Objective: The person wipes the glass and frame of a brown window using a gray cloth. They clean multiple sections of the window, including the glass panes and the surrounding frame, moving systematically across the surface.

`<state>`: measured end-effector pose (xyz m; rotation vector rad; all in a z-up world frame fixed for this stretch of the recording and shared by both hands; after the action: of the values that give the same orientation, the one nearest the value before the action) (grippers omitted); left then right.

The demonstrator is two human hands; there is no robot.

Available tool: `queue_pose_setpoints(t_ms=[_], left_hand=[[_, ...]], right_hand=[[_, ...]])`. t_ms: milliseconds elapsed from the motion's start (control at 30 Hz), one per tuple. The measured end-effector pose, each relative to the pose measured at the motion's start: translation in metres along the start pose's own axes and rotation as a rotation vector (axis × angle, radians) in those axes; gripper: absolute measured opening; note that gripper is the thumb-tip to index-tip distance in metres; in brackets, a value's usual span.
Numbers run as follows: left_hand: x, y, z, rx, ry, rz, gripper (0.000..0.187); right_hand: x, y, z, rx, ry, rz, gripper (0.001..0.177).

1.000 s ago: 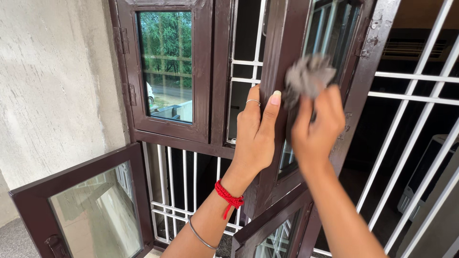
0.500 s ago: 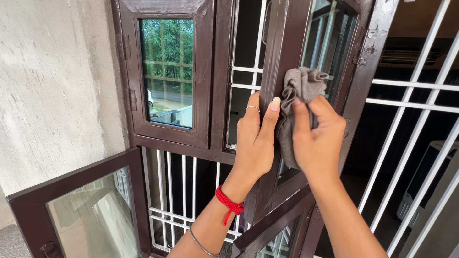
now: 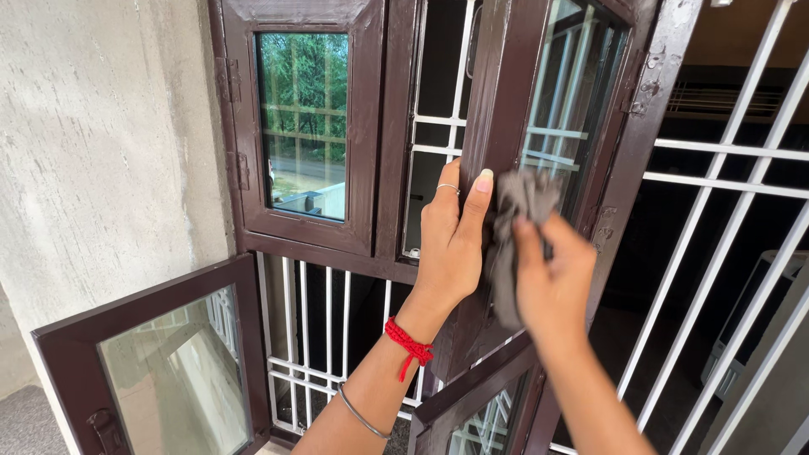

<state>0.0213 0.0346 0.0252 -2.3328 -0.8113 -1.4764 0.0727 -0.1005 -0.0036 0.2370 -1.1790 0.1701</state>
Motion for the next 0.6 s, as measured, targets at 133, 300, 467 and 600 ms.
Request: queue_pose_setpoints(t_ms=[133,300,467,600], left_hand=[[-0.001,0.001,-0.003,-0.070,0.090,-0.010,0.042],[0.000,-0.001,0.000,0.015,0.013,-0.014,0.042],[0.001,-0.003,0.003,0.023,-0.024,-0.005,0.041],[-0.001,-0.001,-0.003,-0.052,0.072,-0.019,0.041]], right_hand=[[0.016,-0.001,0.002,-0.022,0.018,0.000,0.022],[-0.043,0.004,0.007,-0.112,-0.129,-0.032,0.028],[-0.036,0.002,-0.007,-0.102,-0.020,-0.026,0.024],[0.004,-0.001,-0.015,0.070,0.034,-0.058,0.021]])
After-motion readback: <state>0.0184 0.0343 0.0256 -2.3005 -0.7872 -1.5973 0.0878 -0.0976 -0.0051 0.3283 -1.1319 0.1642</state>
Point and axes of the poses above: each hand's wrist, its own x-axis towards the middle knuckle, its own y-axis out of the palm, z = x × y, the point moved 7 cm from there along x, towards the middle knuckle, and after that the axes turned 11 degrees about x, right-handed, at the moved point
